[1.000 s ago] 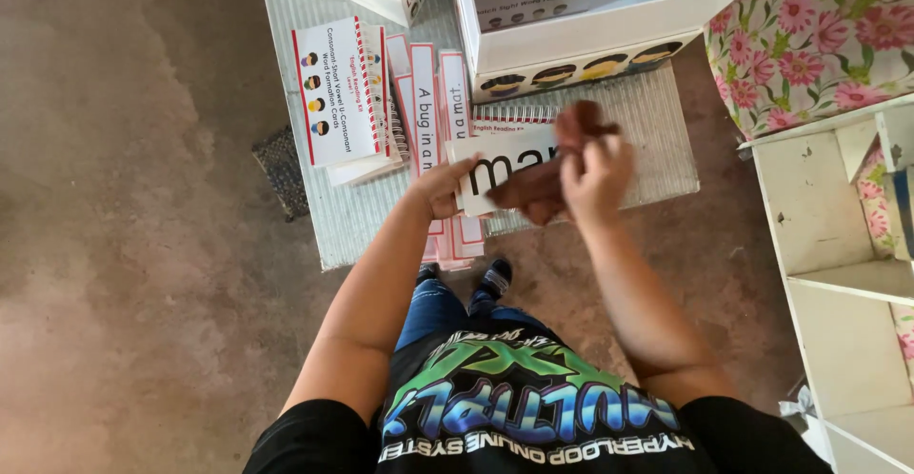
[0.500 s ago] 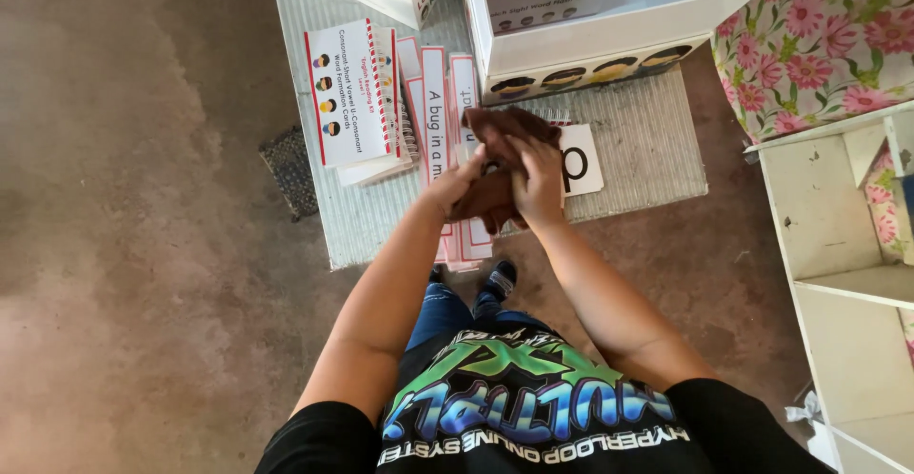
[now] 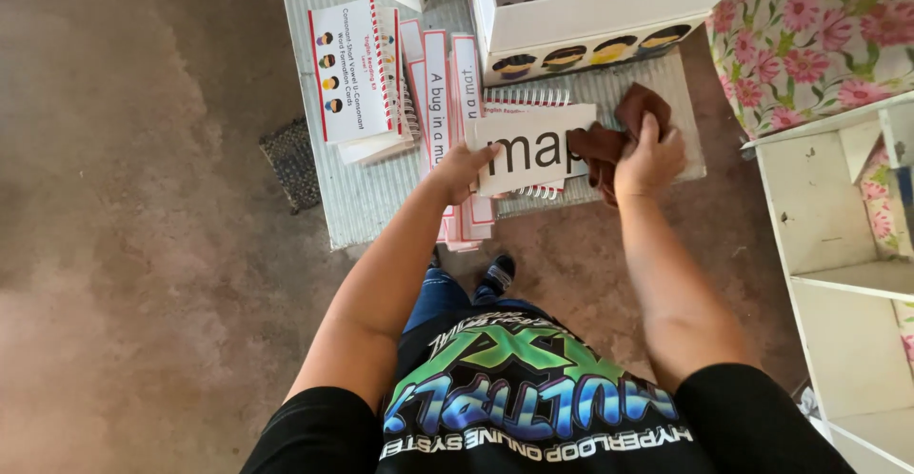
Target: The person sorts through a stack of educational flashcards on a table, picking them up and placing them into a white box. They then use a brown cloth to wipe the surface of the table and the cards before continuing to organize the remaining items.
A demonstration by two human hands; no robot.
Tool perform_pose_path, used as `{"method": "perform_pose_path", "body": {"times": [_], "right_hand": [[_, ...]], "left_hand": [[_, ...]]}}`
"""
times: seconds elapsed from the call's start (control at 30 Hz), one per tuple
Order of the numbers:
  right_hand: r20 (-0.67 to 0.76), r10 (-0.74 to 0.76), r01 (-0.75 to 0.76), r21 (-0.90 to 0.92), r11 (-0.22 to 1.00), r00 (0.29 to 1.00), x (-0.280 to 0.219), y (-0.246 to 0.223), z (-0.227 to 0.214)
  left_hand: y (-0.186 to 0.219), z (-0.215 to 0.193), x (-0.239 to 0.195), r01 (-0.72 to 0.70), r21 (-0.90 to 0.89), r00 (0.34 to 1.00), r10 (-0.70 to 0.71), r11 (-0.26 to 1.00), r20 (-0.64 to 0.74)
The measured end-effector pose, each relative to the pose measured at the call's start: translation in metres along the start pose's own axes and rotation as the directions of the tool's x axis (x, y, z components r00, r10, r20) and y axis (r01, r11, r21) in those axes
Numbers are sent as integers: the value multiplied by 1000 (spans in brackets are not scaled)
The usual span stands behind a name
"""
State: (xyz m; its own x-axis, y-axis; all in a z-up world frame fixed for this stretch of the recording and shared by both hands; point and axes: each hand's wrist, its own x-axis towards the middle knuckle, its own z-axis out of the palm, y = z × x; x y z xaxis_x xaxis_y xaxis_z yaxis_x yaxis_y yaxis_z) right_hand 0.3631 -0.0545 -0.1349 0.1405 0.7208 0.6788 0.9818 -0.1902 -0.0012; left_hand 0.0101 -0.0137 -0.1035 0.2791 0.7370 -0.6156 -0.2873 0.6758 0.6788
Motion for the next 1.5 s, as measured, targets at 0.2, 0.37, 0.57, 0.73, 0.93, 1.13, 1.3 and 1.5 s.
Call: {"method": "perform_pose_path", "body": {"times": [0.2,0.37,0.57,0.73,0.93,1.13,1.3,1.5], "right_hand": [[590,404,-715,584,383,699,40,12,-41],[564,21,-561,824,-74,826,102,-8,-133],[253,-414,14,840,543,874,170,-37,-222],[111,-408,152,814,561,906,208,-36,-227],[-29,-254,140,890,433,967,259,-67,-216],[-115,-199,200,850,487,973,276,-124,-192],[-98,-103,135,874,467,990,265,-157,-177],[-21,-35,31,945,325,999,257,-171,-175]], "left_hand": [[63,17,-45,-216,117,938,173,969,300],[111,31,-80,-428,240,848,296,871,439],[150,62,-117,-612,349,737,352,710,577],[196,83,-127,-802,250,535,465,542,705],[264,112,-102,-942,316,268,818,112,509],[305,93,-55,-962,211,257,841,175,475],[313,72,-23,-909,167,414,785,381,461],[315,80,-16,-890,113,451,817,441,361]]}}
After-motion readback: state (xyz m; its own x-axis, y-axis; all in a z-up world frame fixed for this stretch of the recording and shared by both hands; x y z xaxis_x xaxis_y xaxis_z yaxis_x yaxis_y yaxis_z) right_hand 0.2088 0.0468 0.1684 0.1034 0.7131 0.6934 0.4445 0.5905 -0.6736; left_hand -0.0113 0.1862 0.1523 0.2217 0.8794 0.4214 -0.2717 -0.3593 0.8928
